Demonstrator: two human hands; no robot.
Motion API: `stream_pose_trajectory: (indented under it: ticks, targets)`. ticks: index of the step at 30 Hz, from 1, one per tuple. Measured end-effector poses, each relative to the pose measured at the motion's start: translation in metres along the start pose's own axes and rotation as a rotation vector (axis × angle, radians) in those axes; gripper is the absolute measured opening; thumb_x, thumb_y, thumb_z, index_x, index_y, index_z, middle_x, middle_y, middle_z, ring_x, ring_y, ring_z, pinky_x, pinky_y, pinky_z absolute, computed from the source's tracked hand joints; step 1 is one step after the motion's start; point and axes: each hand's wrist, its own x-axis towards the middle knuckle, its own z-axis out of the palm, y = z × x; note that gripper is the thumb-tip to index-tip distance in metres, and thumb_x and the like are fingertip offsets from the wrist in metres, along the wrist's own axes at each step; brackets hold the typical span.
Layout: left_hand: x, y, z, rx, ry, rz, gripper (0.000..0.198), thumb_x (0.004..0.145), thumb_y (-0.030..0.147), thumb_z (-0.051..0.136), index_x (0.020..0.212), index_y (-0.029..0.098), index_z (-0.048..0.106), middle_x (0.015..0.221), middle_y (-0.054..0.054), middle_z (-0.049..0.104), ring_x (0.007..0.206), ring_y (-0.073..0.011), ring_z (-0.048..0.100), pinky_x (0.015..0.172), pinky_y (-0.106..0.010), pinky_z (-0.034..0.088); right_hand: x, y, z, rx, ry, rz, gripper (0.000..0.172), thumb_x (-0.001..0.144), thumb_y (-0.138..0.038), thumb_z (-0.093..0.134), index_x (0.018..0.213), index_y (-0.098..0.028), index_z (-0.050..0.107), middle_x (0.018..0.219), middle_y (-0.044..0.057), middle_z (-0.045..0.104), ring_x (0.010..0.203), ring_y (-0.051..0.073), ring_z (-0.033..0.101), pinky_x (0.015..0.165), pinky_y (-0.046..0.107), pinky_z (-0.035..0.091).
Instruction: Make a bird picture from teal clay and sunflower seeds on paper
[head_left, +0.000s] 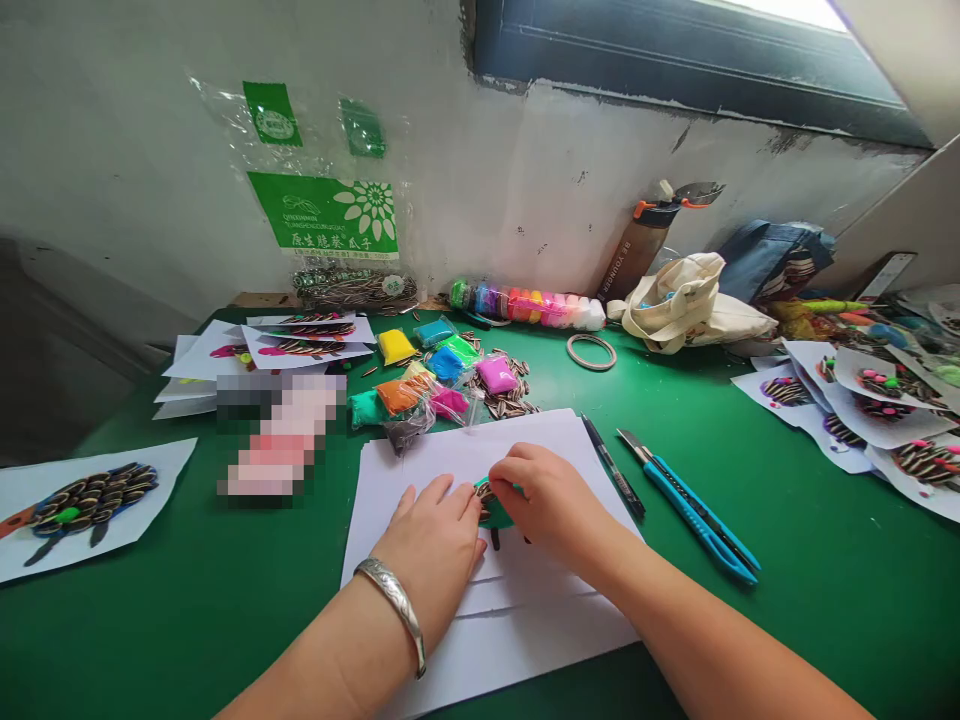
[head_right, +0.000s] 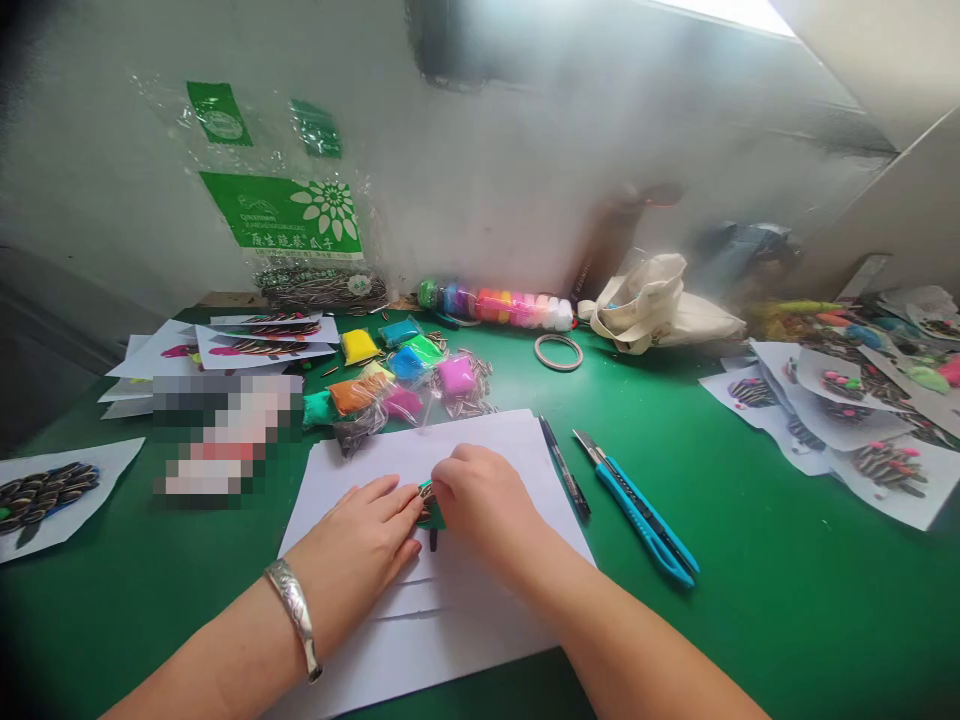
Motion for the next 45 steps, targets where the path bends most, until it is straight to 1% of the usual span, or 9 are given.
stream_pose_trajectory:
  ticks: [7,12,18,24,30,35,38,41,45]
  targets:
    - [-0.001,0.001,-0.002,-0.02,-0.016,-0.009,0.029,0.087,0.017,0.047,0.113,0.017,0.059,0.118,-0.01,0.061,0.116,-0.0316,0.048,0.093,-0.05,0.044,0.004,0.001,0.006,-0.082,0.007,-0.048,0.018,0.082,-0.012,0.053,0.071,-0.019,0.066,0.072,0.001,0.057,0.07,0.012,0.05,0.062,0.023,0.031]
    - [-0.002,-0.003,-0.001,-0.043,0.001,0.01,0.033,0.085,0.017,0.05,0.117,0.018,0.058,0.123,-0.009,0.06,0.118,-0.0303,0.048,0.098,-0.049,0.042,0.005,0.019,-0.017,0.0,0.125,0.029,0.019,0.085,-0.012,0.05,0.078,-0.019,0.067,0.077,0.002,0.059,0.073,0.013,0.052,0.064,0.022,0.034]
    - [-0.001,-0.008,-0.002,-0.051,0.012,0.026,0.036,0.085,0.016,0.048,0.12,0.015,0.056,0.122,-0.011,0.06,0.116,-0.0291,0.05,0.098,-0.047,0.043,0.032,0.039,-0.036,-0.143,0.178,0.082,0.026,0.087,-0.015,0.044,0.088,-0.022,0.07,0.081,0.003,0.061,0.074,0.014,0.053,0.064,0.023,0.033]
    - [-0.001,-0.008,0.001,-0.022,0.017,0.044,0.034,0.084,0.015,0.049,0.118,0.014,0.056,0.12,-0.011,0.061,0.116,-0.029,0.05,0.099,-0.047,0.042,0.059,0.044,-0.024,-0.317,0.094,0.03,0.026,0.087,-0.018,0.045,0.081,-0.02,0.07,0.08,0.005,0.062,0.075,0.015,0.052,0.061,0.025,0.029]
    - [-0.002,-0.01,0.002,-0.019,0.035,0.051,0.034,0.084,0.015,0.05,0.117,0.015,0.057,0.121,-0.011,0.06,0.118,-0.0298,0.049,0.099,-0.049,0.042,0.059,0.046,-0.015,-0.315,0.12,0.018,0.027,0.087,-0.017,0.044,0.088,-0.02,0.07,0.086,0.006,0.064,0.078,0.016,0.053,0.064,0.025,0.03]
    - [0.0,-0.01,0.002,-0.031,0.035,0.044,0.034,0.085,0.015,0.048,0.118,0.014,0.056,0.121,-0.011,0.061,0.116,-0.0299,0.05,0.098,-0.051,0.042,0.064,0.043,-0.008,-0.313,0.123,-0.095,0.028,0.083,-0.014,0.047,0.096,-0.021,0.07,0.088,0.007,0.066,0.079,0.017,0.054,0.066,0.027,0.03]
    - [0.0,-0.01,0.001,-0.028,0.037,0.052,0.033,0.086,0.015,0.048,0.118,0.014,0.057,0.12,-0.011,0.061,0.116,-0.0297,0.05,0.099,-0.05,0.042,0.068,0.044,-0.003,-0.323,0.108,-0.117,0.025,0.084,-0.015,0.047,0.09,-0.019,0.071,0.086,0.008,0.065,0.078,0.018,0.053,0.067,0.028,0.03]
    - [0.0,-0.01,0.0,-0.028,0.041,0.056,0.033,0.086,0.015,0.047,0.118,0.015,0.056,0.119,-0.01,0.061,0.116,-0.0291,0.05,0.099,-0.048,0.043,0.069,0.043,-0.002,-0.322,0.185,-0.12,0.026,0.088,-0.018,0.044,0.086,-0.018,0.07,0.088,0.009,0.062,0.083,0.019,0.052,0.072,0.027,0.032]
    - [0.0,-0.011,0.002,-0.027,0.047,0.068,0.032,0.086,0.014,0.048,0.117,0.013,0.057,0.117,-0.011,0.062,0.115,-0.0293,0.05,0.098,-0.048,0.043,0.06,0.037,-0.012,-0.288,0.295,-0.081,0.026,0.092,-0.018,0.04,0.098,-0.018,0.065,0.09,0.008,0.059,0.083,0.018,0.051,0.07,0.026,0.034]
